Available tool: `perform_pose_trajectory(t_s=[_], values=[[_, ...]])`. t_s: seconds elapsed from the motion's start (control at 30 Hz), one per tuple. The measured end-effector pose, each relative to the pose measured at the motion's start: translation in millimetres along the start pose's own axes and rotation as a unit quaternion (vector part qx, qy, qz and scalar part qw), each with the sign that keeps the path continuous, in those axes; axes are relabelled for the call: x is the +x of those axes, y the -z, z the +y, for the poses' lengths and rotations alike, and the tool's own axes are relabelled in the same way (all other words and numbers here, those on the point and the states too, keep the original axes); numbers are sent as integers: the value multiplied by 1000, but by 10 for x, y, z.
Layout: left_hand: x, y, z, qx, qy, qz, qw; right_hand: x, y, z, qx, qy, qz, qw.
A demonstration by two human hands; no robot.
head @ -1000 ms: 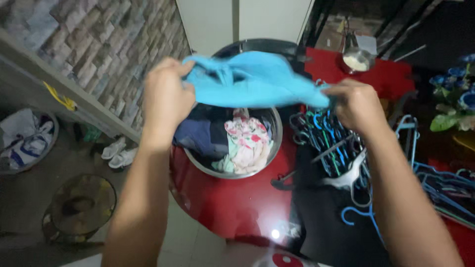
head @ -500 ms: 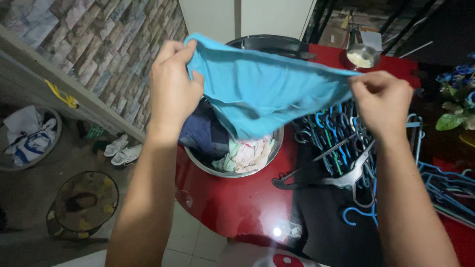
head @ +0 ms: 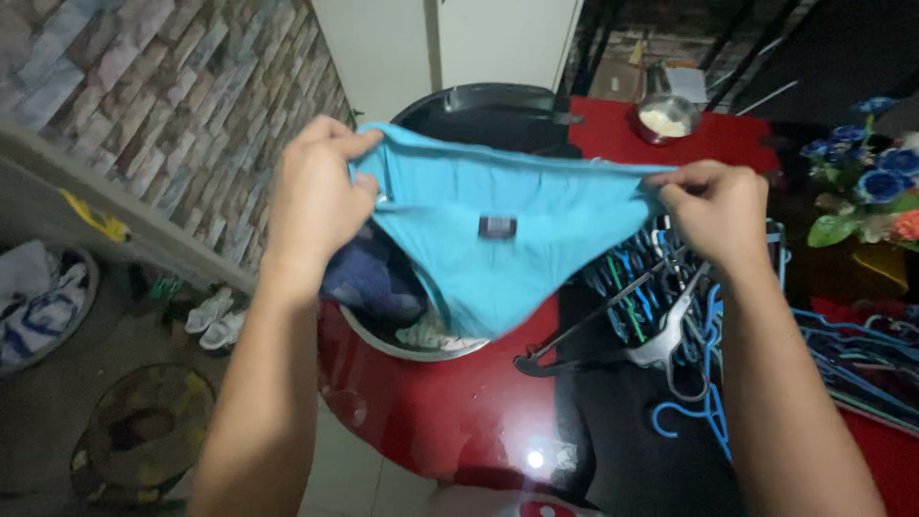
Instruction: The person picks up various undergarments from a metal bowl on a red table, places them onto plastic hangers, and hangs them on a shelf. The person handles bras and underwear, selecting hangers from a pile and moving the hung items to a shelf under a wooden surface.
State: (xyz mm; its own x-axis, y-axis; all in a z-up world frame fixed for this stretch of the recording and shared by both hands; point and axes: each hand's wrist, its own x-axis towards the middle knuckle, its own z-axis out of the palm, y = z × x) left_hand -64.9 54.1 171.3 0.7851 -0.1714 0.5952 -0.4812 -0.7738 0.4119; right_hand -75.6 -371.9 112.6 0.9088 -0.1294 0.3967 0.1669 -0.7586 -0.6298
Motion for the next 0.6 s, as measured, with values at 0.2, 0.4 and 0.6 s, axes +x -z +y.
perform_pose_trajectory(t_s=[0.2, 0.4, 0.6], values=[[-7, -255, 327, 13, -27, -106, 994, -202, 44, 510, 36, -112, -16, 993], [21, -679, 732, -9, -54, -179, 982, -575, -29, 1129, 203, -192, -2, 960], [49, -921, 1079, 6, -86, -199, 976, -1607, -466, 1512, 151, -393, -175, 890]])
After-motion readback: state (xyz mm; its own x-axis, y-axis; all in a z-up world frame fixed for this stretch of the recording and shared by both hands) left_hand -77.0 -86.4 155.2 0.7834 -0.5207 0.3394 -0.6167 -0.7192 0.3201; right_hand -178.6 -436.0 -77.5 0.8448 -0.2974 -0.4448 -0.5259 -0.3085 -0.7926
